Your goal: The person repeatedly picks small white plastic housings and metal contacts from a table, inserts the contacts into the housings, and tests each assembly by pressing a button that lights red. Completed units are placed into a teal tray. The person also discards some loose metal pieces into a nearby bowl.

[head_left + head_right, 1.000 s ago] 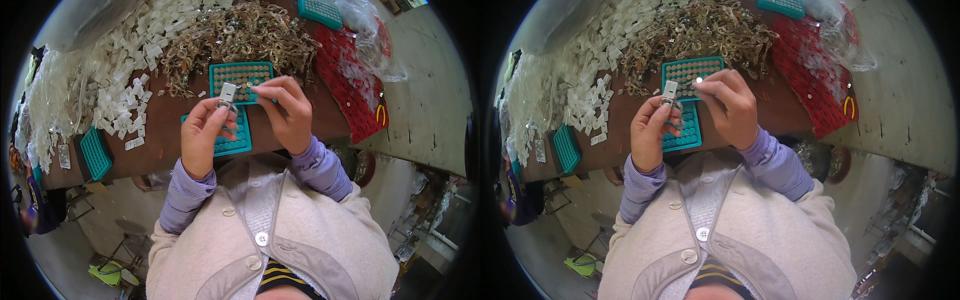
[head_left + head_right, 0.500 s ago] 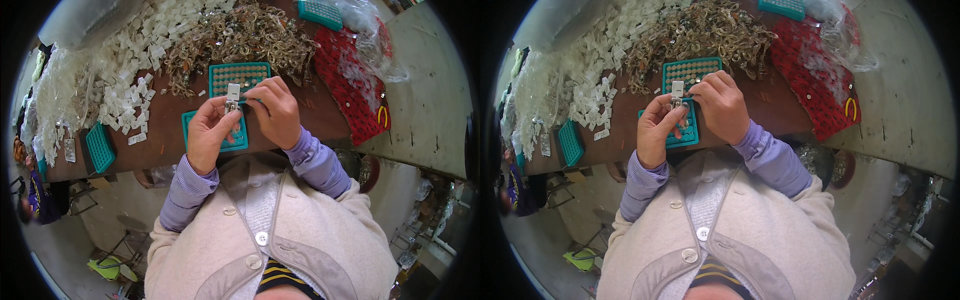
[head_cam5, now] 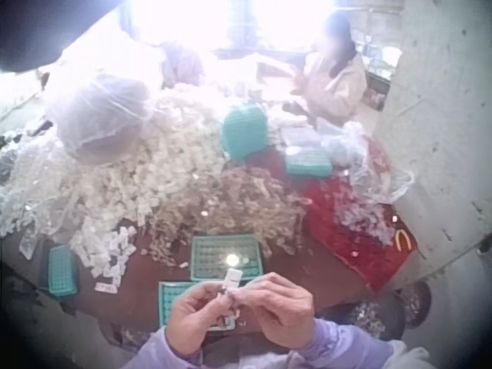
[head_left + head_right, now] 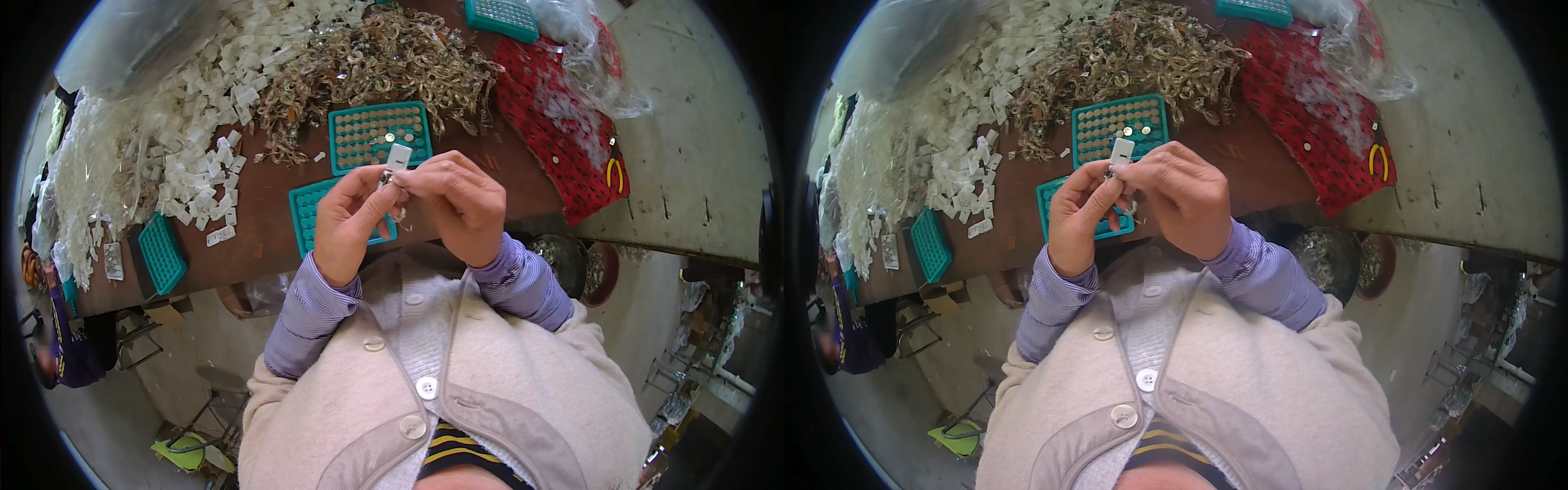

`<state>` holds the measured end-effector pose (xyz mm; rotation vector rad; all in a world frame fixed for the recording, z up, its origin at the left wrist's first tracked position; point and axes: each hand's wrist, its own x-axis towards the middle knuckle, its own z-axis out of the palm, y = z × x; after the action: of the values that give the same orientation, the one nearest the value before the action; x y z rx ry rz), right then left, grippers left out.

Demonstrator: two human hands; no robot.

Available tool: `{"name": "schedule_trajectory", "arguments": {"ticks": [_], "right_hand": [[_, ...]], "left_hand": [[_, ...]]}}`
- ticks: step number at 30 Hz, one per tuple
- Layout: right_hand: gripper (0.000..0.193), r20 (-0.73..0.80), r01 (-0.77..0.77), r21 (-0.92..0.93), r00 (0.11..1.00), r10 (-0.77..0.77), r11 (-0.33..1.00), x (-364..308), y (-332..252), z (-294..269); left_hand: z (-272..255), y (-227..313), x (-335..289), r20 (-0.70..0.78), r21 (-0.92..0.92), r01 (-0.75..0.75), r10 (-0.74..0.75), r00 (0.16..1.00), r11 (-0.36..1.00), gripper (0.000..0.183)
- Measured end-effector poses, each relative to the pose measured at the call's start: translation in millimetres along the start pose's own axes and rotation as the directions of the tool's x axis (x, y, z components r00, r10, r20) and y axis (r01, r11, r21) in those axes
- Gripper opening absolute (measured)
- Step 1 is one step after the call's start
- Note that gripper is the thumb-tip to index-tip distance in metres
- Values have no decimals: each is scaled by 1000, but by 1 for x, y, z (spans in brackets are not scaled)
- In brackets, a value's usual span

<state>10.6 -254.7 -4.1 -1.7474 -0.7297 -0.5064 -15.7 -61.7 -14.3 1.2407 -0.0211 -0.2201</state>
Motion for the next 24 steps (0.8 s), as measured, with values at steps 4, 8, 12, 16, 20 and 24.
{"name": "schedule_trajectory", "arguments": {"ticks": [4,8,12,16,20,24], "right_hand": [[29,-64,-299,263,943,326,917,6,-8,2],[34,38,-242,-36,969,243,970,12,-13,-5],[33,-76,-12,-209,997,-4,978,6,-23,-10],[34,-2,47,-112,999,-48,993,-1,-27,-14],[35,-33,-84,-63,996,82,994,-9,-28,-18],[38,-41,-17,-193,999,9,981,-13,-29,-17]], "left_hand": [[-9,2,-5,65,14,25,-26,998,1000,29],[-8,2,-9,91,19,30,-32,995,999,27],[2,3,-13,35,54,37,-39,999,998,30],[15,4,-14,77,75,0,-6,997,997,28],[22,4,-18,82,103,9,-18,996,995,35],[24,4,-20,72,92,18,-24,997,996,37]]}}
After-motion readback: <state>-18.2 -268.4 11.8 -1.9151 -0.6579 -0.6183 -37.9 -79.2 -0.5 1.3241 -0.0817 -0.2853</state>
